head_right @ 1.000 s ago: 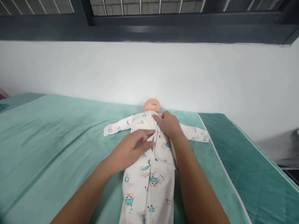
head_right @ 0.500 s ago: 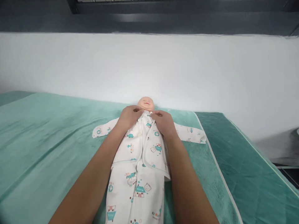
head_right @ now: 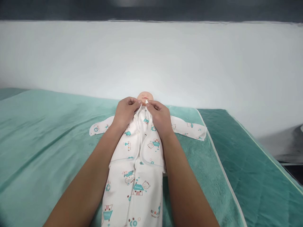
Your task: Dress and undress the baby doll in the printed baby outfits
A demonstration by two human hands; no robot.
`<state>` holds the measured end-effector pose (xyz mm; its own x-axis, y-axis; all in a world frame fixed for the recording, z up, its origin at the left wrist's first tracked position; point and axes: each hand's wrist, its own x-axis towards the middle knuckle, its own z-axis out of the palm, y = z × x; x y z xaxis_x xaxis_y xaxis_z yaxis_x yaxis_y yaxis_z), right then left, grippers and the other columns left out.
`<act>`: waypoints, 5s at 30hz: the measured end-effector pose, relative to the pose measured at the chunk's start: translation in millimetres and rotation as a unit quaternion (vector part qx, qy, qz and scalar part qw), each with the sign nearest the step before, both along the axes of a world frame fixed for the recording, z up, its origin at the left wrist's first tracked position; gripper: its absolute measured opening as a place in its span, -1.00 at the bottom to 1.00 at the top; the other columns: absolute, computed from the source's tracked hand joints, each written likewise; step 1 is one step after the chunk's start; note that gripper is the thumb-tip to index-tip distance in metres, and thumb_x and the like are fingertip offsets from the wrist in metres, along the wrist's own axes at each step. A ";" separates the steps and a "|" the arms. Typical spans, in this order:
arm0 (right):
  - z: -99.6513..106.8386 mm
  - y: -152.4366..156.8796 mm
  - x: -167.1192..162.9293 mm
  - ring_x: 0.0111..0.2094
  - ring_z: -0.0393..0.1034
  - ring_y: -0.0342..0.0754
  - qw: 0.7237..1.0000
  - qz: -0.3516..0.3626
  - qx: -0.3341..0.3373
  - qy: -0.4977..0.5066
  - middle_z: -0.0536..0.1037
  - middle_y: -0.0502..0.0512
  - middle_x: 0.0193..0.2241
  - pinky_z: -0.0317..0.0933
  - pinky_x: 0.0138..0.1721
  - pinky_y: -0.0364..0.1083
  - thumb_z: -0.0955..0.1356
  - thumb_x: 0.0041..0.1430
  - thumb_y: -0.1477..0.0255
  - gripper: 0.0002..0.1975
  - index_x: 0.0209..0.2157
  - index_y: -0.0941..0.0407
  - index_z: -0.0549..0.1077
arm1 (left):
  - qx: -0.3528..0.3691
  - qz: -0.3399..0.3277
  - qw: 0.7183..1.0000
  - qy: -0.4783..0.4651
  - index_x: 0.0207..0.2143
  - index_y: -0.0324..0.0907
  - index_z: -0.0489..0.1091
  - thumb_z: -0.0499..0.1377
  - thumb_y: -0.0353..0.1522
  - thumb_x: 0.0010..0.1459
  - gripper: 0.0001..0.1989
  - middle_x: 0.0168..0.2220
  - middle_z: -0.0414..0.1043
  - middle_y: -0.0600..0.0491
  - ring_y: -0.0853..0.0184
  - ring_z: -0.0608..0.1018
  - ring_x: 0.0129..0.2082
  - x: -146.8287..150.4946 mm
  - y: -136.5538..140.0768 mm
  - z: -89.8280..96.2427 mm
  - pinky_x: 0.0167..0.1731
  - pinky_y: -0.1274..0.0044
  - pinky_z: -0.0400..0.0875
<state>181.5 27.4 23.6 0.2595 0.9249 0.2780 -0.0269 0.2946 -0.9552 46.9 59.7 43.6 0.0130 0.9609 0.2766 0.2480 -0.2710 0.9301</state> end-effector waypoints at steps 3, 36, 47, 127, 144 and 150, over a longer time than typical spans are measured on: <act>0.0 0.7 0.6 -0.19 0.46 0.01 0.999 0.026 0.001 -0.035 0.62 0.08 -0.26 0.31 -0.11 -0.01 0.41 0.02 0.24 -0.73 -0.29 0.10 0.60 | -0.031 -0.021 0.999 -0.032 -0.46 -0.20 0.41 0.24 -0.31 0.08 -0.86 -0.49 0.45 0.08 0.41 0.41 -0.51 -0.2 1.6 -1.1 -0.41 0.54 0.28; 2.8 0.6 4.8 -0.35 0.38 -0.11 0.983 0.030 -0.099 -0.152 0.53 0.01 -0.30 0.22 -0.27 -0.09 0.41 -0.11 0.38 -0.70 -0.25 0.11 0.46 | -0.032 -0.024 0.994 0.101 -0.28 -0.19 0.42 0.11 -0.52 -0.01 -0.78 -0.34 0.51 0.04 0.34 0.51 -0.36 4.1 2.3 -6.5 -0.35 0.51 0.34; -11.0 9.5 4.9 -0.39 0.33 -0.12 0.990 -0.044 -0.018 -0.132 0.55 0.05 -0.28 0.20 -0.34 -0.10 0.31 -0.05 0.44 -0.87 -0.38 0.10 0.45 | -0.011 -0.041 0.990 0.133 -0.41 -0.17 0.52 0.13 -0.40 0.10 -0.84 -0.30 0.59 0.01 0.27 0.54 -0.27 2.6 -2.3 -2.6 -0.22 0.47 0.36; 15.1 -73.4 -14.7 -0.56 0.17 -0.24 0.986 0.032 -0.107 -0.125 0.43 -0.07 -0.47 0.05 -0.58 -0.19 0.45 0.00 0.27 -0.70 -0.23 0.11 0.48 | -0.028 -0.130 0.989 -0.071 -0.37 -0.19 0.43 0.25 -0.33 0.06 -0.89 -0.41 0.47 0.09 0.39 0.49 -0.38 -22.0 -61.4 -10.8 -0.35 0.55 0.32; 26.8 -94.3 -30.3 -0.42 0.33 -0.02 0.899 -0.058 -0.154 -0.405 0.49 -0.02 -0.46 0.08 -0.41 -0.07 0.35 0.08 0.37 -0.78 -0.20 0.05 0.30 | -0.016 -0.122 0.992 0.011 -0.36 -0.17 0.42 0.19 -0.38 0.08 -0.94 -0.41 0.44 0.10 0.39 0.46 -0.38 -27.8 -67.7 -7.2 -0.31 0.53 0.32; 28.2 -117.0 -22.4 -0.53 0.14 -0.09 0.877 -0.046 -0.146 -0.455 0.37 -0.02 -0.57 -0.05 -0.49 -0.08 0.29 0.15 0.35 -0.79 -0.52 0.04 0.19 | -0.030 -0.191 0.981 0.026 -0.35 -0.16 0.44 0.21 -0.29 0.11 -0.88 -0.39 0.45 0.08 0.38 0.44 -0.39 -45.2 -79.4 -1.6 -0.36 0.52 0.29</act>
